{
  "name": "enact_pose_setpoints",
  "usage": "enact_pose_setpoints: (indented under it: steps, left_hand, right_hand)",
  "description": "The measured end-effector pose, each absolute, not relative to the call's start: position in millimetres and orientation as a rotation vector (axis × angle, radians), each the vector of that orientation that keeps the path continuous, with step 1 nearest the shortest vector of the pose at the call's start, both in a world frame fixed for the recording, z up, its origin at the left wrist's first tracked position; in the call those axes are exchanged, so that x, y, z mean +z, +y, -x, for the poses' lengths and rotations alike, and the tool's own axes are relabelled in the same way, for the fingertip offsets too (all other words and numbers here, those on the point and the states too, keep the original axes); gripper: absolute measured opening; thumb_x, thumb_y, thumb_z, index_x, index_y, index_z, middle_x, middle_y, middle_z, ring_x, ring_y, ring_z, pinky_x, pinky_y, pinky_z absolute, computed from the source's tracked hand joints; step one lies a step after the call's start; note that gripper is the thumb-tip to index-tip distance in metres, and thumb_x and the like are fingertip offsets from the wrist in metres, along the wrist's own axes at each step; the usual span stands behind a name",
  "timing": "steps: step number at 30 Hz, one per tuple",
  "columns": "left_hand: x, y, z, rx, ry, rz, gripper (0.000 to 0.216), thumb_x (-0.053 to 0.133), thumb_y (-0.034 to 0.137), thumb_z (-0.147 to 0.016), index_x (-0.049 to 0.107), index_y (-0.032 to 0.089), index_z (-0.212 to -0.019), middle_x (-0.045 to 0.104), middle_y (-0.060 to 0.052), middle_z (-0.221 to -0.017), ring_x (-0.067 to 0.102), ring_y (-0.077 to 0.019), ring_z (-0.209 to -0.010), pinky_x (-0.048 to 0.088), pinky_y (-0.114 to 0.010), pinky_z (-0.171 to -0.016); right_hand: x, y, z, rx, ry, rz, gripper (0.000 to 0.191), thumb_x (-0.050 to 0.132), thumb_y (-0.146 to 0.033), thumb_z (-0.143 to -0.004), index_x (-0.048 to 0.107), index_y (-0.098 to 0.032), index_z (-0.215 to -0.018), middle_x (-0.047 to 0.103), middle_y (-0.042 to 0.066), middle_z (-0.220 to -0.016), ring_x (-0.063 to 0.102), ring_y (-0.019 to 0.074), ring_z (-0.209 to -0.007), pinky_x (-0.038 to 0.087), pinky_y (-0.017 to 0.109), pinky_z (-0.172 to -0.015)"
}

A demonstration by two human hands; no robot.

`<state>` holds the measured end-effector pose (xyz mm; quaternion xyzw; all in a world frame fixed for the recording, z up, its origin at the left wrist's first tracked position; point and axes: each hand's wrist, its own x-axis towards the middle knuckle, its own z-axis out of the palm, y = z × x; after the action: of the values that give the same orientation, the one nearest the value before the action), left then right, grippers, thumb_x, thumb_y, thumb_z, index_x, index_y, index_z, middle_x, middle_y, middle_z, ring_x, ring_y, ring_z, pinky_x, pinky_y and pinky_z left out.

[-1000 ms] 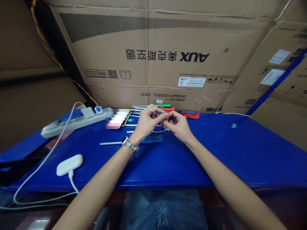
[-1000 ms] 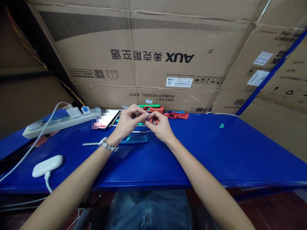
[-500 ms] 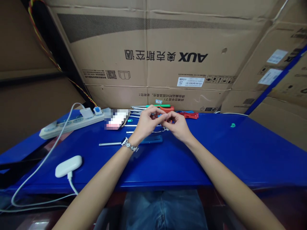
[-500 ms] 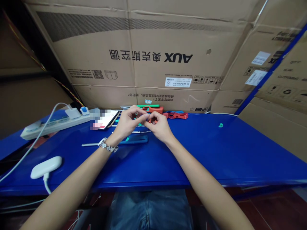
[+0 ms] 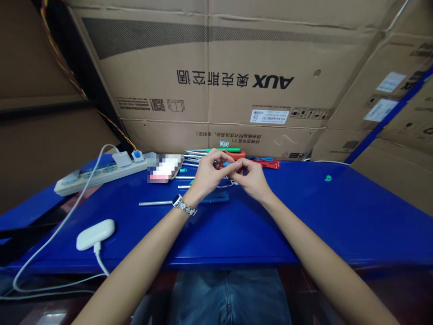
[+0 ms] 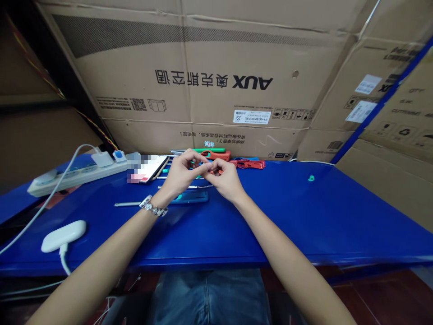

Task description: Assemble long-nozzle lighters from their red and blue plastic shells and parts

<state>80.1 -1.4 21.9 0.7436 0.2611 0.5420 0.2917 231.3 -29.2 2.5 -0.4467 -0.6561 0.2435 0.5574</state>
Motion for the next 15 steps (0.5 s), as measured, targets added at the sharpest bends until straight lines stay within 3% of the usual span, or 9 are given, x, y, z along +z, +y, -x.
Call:
enact_pose_setpoints:
  steps: [3, 7, 10, 15]
  left_hand:
    - [20, 2, -79, 1.437, 0.676, -2.004, 0.015, 0.075, 0.034, -0.083, 0.073, 0.021, -0.077, 0.057, -0.002, -0.075, 0.049, -0.0139, -0.068, 0.040, -0.028, -0.062]
    - [18, 9, -73, 1.351, 0.605, -2.034, 0.014, 0.069, 0.035, -0.087, 0.075, 0.022, -0.085, 0.060, -0.004, -0.081, 0.055, -0.0164, -0.074, 0.045, -0.031, -0.066]
    - [18, 10, -72, 1.314, 0.587, -2.019, 0.015, 0.066, 0.035, -0.089, 0.076, 0.023, -0.091, 0.061, -0.006, -0.086, 0.056, -0.0167, -0.076, 0.047, -0.031, -0.066]
    - [20, 5, -78, 1.393, 0.637, -1.895, 0.016, 0.076, 0.034, -0.080, 0.073, 0.020, -0.089, 0.062, -0.003, -0.080, 0.052, -0.0131, -0.069, 0.043, -0.027, -0.062]
  right_hand:
    - [3, -32, -229, 0.557, -1.545, 1.035, 0.041, 0.076, -0.053, -0.072, 0.051, -0.020, -0.068, 0.048, -0.004, -0.063, 0.038, 0.0105, -0.058, 0.034, 0.025, -0.054]
    - [11, -36, -236, 0.674, -1.697, 0.946, 0.037, 0.067, -0.053, -0.081, 0.066, -0.018, -0.090, 0.065, 0.002, -0.082, 0.053, 0.0141, -0.068, 0.044, 0.028, -0.064]
    - [14, -35, -242, 0.693, -1.717, 0.940, 0.038, 0.066, -0.054, -0.081, 0.068, -0.017, -0.085, 0.069, 0.004, -0.083, 0.059, 0.0171, -0.073, 0.047, 0.031, -0.070]
    - [8, -30, -238, 0.651, -1.607, 1.014, 0.039, 0.074, -0.054, -0.073, 0.060, -0.018, -0.075, 0.064, 0.002, -0.071, 0.053, 0.0146, -0.065, 0.043, 0.029, -0.062]
